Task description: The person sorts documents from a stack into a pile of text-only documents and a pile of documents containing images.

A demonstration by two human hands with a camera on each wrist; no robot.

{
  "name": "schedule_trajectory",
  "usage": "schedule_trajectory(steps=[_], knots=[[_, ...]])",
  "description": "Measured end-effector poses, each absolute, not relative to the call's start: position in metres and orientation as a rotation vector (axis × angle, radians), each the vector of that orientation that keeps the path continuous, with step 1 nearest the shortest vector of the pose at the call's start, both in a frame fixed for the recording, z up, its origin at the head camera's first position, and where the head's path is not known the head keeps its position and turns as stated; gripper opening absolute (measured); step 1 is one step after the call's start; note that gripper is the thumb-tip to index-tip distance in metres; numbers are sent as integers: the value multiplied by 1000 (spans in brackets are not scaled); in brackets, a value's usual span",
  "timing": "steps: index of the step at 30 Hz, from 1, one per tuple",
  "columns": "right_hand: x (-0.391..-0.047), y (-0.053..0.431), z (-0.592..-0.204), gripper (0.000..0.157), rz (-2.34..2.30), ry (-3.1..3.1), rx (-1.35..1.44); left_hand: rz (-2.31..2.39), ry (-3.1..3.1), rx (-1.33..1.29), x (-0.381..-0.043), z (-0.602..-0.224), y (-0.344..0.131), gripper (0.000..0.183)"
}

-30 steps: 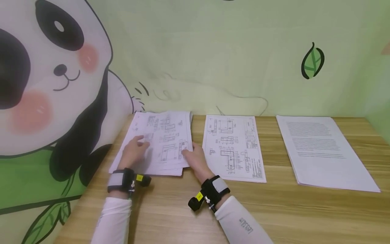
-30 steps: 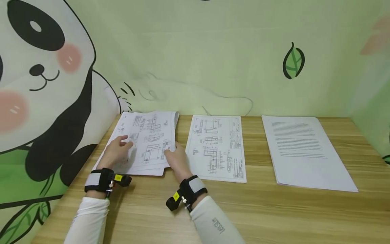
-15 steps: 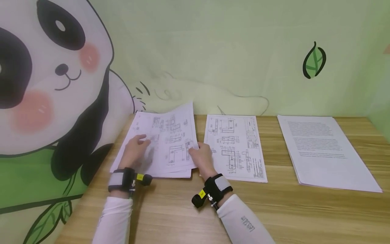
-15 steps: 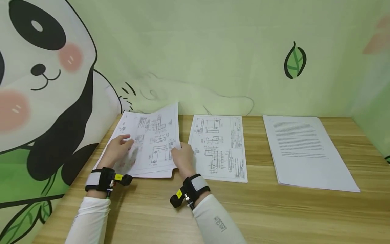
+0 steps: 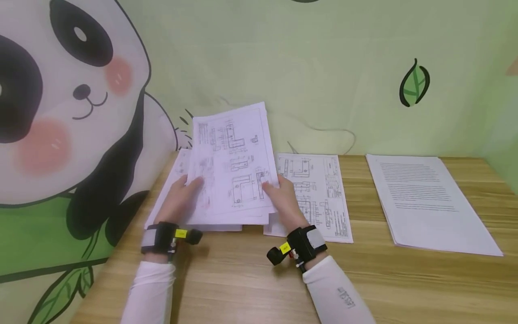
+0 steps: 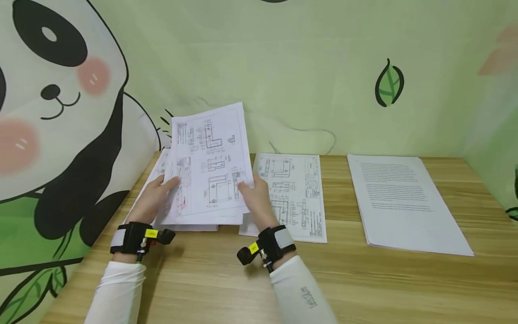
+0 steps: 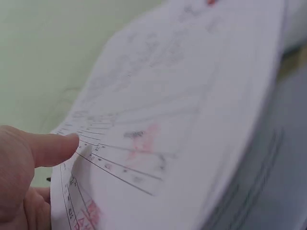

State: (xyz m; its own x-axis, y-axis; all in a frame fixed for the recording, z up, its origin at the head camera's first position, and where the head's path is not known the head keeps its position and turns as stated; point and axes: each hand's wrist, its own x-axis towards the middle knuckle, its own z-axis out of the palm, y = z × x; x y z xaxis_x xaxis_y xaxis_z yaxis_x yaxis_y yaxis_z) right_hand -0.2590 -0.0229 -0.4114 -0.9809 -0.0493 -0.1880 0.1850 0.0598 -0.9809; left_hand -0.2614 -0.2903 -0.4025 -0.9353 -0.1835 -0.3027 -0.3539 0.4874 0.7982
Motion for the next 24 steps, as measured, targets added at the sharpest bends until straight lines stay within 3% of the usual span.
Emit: schedule_trajectory(steps=[7,16,24], knots=[[-260,2,-400,40,-2020,2185,61,1731,2509,-210,-261,-395,-259,55],[-262,44,-392,44,-1898,2264,112,1896,2461,22,-263,-393,-212,41],[-266,84,-396,42,-1855,2293,212,1863,2413,108,-261,-389,-169,41]])
